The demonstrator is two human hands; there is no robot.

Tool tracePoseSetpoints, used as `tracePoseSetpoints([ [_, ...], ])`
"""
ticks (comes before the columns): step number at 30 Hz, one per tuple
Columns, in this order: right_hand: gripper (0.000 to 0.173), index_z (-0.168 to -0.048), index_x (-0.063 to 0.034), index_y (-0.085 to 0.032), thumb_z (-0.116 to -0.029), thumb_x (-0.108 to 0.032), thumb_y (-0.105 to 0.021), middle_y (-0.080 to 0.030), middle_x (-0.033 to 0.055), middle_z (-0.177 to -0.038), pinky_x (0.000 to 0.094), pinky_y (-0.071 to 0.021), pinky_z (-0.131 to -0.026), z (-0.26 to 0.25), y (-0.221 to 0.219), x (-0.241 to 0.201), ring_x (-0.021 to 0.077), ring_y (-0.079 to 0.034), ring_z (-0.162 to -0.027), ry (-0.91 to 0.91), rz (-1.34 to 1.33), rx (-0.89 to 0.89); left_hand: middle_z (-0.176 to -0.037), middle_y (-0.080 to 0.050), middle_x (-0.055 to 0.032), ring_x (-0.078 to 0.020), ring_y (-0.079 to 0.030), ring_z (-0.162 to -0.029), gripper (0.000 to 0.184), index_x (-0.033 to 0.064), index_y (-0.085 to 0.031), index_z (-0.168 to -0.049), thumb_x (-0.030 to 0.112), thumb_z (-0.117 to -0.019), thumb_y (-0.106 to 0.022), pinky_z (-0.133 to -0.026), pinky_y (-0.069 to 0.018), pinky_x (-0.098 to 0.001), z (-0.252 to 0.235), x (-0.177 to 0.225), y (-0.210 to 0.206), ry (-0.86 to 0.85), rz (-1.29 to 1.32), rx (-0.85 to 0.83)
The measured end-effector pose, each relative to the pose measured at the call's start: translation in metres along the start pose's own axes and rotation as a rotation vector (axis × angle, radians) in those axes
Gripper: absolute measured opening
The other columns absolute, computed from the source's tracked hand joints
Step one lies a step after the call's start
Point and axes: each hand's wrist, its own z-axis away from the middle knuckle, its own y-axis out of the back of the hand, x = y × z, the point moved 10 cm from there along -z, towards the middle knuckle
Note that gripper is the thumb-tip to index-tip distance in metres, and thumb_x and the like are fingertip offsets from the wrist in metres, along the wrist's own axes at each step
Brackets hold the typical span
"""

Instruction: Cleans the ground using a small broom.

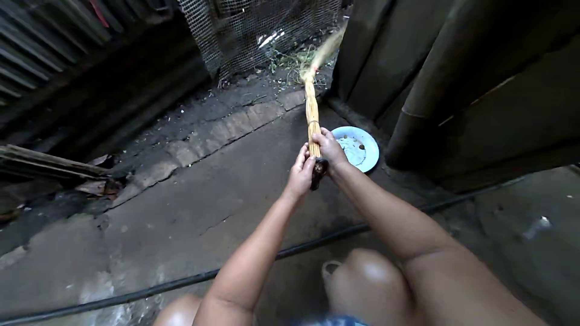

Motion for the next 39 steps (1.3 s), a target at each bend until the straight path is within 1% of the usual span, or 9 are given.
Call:
tracePoseSetpoints([
  [5, 0.029, -0.128, -0.0086, -0.052, -0.1059, -0.027, -0.051, -0.059, 0.0064, -0.086, 0.0254, -0.0518, -0.054, -0.06, 0.013, 0.003, 0.0118, -0.058, -0.06, -0.143, -0.092, -0.001, -0.165, -0.032, -0.0148, -0.0291, -0.048, -0.139, 0.055, 0.0129, -0.024, -0.164, 0.034, -0.1134, -0.03, -0.107, -0.0456, -0.051, -0.014, 0.001, -0.023, 0.035, 0.008, -0.043],
  [11, 0.063, -0.163, -0.0206, -0.018, -0.1072, -0.019, -0.047, -0.059, 0.0122, -0.112, 0.03, -0.0522, -0.056, -0.075, -0.002, -0.024, 0.016, -0.059, -0.068, 0.093, -0.004, -0.119, -0.164, -0.033, -0.015, -0.0284, -0.056, -0.132, 0.055, 0.0126, -0.023, -0.164, 0.026, -0.1125, -0.038, -0.104, -0.0495, -0.0455, 0.01, -0.004, -0.034, 0.032, -0.097, -0.17],
  [14, 0.056, -0.161, -0.0244, -0.02, -0.1085, -0.022, -0.039, -0.063, 0.0075, -0.097, 0.024, -0.0485, -0.048, -0.029, -0.018, -0.02, 0.0112, -0.058, -0.059, 0.004, -0.078, -0.278, -0.162, -0.037, -0.0168, -0.0268, -0.058, -0.129, 0.053, 0.011, -0.026, -0.163, 0.024, -0.1127, -0.037, -0.103, -0.05, -0.0415, 0.018, -0.037, -0.02, 0.135, -0.051, -0.102],
  [21, 0.038, -0.108, -0.0119, -0.053, -0.1087, -0.042, -0.03, -0.062, 0.0017, -0.076, 0.0154, -0.0438, -0.041, -0.01, 0.02, 0.008, 0.0043, -0.055, -0.049, -0.413, -0.441, -0.296, -0.157, -0.041, -0.0205, -0.0284, -0.057, -0.13, 0.052, 0.0044, -0.03, -0.16, 0.018, -0.1112, -0.041, -0.104, -0.0496, -0.0407, 0.032, -0.071, -0.003, 0.265, -0.117, -0.076],
  [24, 0.026, -0.13, -0.0138, -0.051, -0.1084, -0.026, -0.044, -0.059, 0.0046, -0.086, 0.0228, -0.0477, -0.048, -0.074, 0.037, 0.003, 0.0098, -0.055, -0.057, -0.171, -0.069, -0.064, -0.157, -0.042, -0.0214, -0.0292, -0.055, -0.133, 0.053, 0.0035, -0.03, -0.16, 0.016, -0.1102, -0.044, -0.105, -0.0489, -0.0416, 0.033, -0.075, 0.001, 0.271, -0.14, -0.063],
  [27, 0.058, -0.159, -0.0139, -0.03, -0.1051, -0.018, -0.053, -0.058, 0.0156, -0.119, 0.0359, -0.0545, -0.067, -0.106, 0.04, -0.013, 0.0193, -0.061, -0.077, 0.057, 0.187, -0.022, -0.157, -0.041, -0.0217, -0.0286, -0.055, -0.133, 0.053, 0.003, -0.03, -0.159, 0.016, -0.1099, -0.045, -0.104, -0.0496, -0.0408, 0.034, -0.078, 0.002, 0.276, -0.154, -0.054],
  [31, 0.064, -0.163, -0.0187, -0.022, -0.106, -0.016, -0.05, -0.06, 0.0123, -0.11, 0.0322, -0.0534, -0.059, -0.07, 0.03, -0.02, 0.0164, -0.06, -0.069, 0.077, 0.238, -0.141, -0.156, -0.042, -0.0225, -0.0292, -0.054, -0.133, 0.051, 0.0019, -0.033, -0.158, 0.014, -0.1099, -0.045, -0.104, -0.049, -0.0413, 0.033, -0.087, 0.001, 0.314, -0.137, -0.044],
  [35, 0.039, -0.147, -0.0201, -0.042, -0.1114, -0.03, -0.031, -0.064, 0.0042, -0.085, 0.0187, -0.0437, -0.042, -0.042, 0.007, -0.003, 0.0071, -0.055, -0.052, -0.178, -0.114, -0.394, -0.154, -0.045, -0.0217, -0.0277, -0.056, -0.13, 0.049, 0.002, -0.036, -0.156, 0.015, -0.1099, -0.045, -0.102, -0.0492, -0.0409, 0.035, -0.091, -0.007, 0.336, -0.162, -0.081],
  [39, 0.036, -0.115, -0.0108, -0.054, -0.1092, -0.039, -0.032, -0.062, 0.0028, -0.074, 0.0164, -0.0429, -0.041, -0.072, 0.001, 0.001, 0.0054, -0.054, -0.048, -0.335, -0.3, -0.267, -0.151, -0.049, -0.02, -0.0254, -0.058, -0.126, 0.046, 0.0024, -0.041, -0.154, 0.015, -0.1099, -0.045, -0.1, -0.05, -0.0389, 0.044, -0.09, -0.007, 0.35, -0.196, -0.112],
])
